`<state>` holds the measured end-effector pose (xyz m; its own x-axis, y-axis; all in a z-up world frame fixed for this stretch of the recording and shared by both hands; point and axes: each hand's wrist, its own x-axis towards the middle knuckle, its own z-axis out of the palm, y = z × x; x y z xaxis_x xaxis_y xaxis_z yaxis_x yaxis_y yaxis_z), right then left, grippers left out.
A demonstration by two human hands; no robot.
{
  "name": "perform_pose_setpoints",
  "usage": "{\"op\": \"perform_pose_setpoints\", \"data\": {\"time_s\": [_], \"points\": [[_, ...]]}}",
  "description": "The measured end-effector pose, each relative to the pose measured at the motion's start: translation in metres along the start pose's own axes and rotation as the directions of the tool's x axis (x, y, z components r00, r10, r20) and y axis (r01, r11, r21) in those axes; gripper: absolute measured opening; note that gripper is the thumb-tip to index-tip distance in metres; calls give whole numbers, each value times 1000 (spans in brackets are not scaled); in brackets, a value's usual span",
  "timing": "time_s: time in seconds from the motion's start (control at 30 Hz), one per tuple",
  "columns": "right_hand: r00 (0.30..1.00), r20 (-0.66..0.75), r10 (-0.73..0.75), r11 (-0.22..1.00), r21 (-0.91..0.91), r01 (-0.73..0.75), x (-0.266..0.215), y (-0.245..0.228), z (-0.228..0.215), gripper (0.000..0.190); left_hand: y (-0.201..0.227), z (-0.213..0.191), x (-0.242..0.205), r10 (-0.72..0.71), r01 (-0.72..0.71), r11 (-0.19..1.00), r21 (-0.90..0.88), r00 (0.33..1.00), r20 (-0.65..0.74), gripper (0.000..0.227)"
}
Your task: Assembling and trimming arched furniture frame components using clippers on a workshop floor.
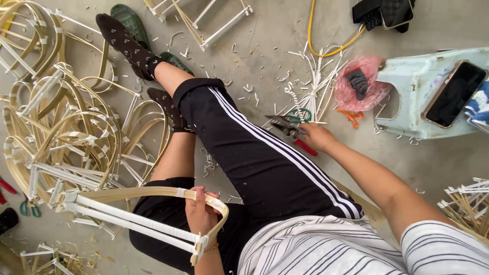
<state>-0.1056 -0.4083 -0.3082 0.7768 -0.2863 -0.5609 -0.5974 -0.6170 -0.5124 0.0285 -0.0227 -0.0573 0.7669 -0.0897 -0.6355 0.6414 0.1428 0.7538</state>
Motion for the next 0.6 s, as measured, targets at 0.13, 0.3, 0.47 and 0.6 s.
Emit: {"op": "perform_pose_setpoints", "data": {"time_s": [0.13, 0.3, 0.47, 0.6], "points": [[929, 86, -360, 932, -6, 362, 25, -24, -3, 43, 0, -1, 1, 5, -5, 1000, 8, 1000, -1, 21], [997, 52, -62, 994, -85, 66, 62, -36, 7, 34, -1, -4, -4, 10, -10, 1000, 3, 1000, -12, 20], [1000, 6, 7, 948, -319, -5, 82, -34, 24, 24, 10, 2, -16, -9, 9, 1000, 26, 1000, -3, 21], [992, 95, -85, 877, -465, 119, 87, -26, 16, 24, 8, 2, -20, -53, 50, 997, 51, 996, 70, 26]]}}
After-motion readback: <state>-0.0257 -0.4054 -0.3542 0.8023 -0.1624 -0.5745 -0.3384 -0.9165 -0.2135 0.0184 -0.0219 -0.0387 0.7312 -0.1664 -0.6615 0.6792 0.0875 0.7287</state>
